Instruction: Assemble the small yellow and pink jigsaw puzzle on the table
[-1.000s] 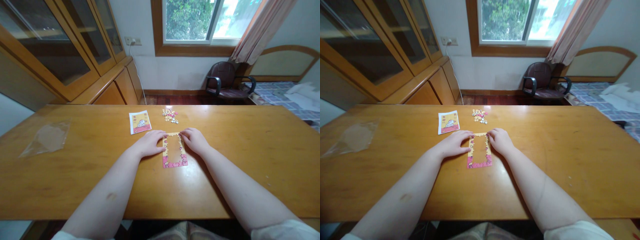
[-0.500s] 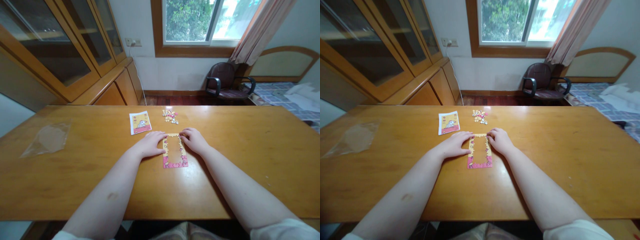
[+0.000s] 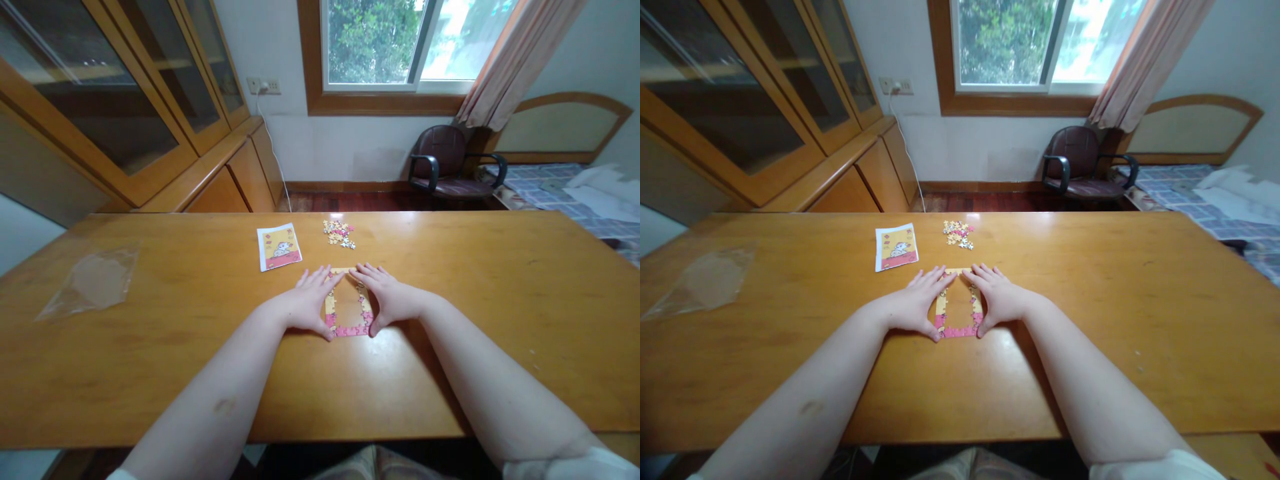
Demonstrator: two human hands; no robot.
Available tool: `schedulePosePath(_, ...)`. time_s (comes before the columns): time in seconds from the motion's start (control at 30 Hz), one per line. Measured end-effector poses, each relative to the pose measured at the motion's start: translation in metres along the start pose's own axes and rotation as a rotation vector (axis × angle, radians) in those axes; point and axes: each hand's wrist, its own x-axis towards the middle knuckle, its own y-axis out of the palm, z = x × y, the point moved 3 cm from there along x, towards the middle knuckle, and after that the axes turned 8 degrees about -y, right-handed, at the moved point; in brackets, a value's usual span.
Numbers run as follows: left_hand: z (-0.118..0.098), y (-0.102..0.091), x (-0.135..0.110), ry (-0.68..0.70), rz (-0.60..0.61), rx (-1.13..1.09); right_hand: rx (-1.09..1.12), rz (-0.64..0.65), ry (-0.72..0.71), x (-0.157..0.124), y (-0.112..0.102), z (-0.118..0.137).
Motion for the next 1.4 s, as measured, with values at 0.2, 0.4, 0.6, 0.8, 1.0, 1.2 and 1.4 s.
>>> schedulePosePath(0.2,-0.003,-0.002,-0.001,-0.019,0.014,0.011,-0.016,0.020,0.018,0.000,0.001,0.002)
schedulePosePath(0.4,0.000,-0.004,-0.001,-0.042,-0.002,-0.032,0.050,-0.139,0.051,0.005,-0.005,-0.007)
schedulePosePath(0.6,0.020,-0.007,0.016,-0.109,-0.309,-0.170,0.181,-0.631,0.335,0.013,-0.019,-0.046)
schedulePosePath(0.8,0.030,-0.012,0.032,-0.109,-0.671,-0.192,0.067,-0.700,0.399,0.017,-0.022,-0.053)
schedulePosePath(1.0,0.026,-0.014,0.038,-0.274,-0.811,-0.095,-0.093,-0.647,0.425,0.030,-0.029,-0.057)
schedulePosePath(1.2,0.035,-0.030,0.056,-0.352,-0.875,-0.098,-0.148,-0.599,0.403,0.057,-0.044,-0.076)
schedulePosePath(1.4,0.056,-0.052,0.071,-0.441,-0.931,-0.135,0.011,-0.769,0.631,0.067,-0.060,-0.109)
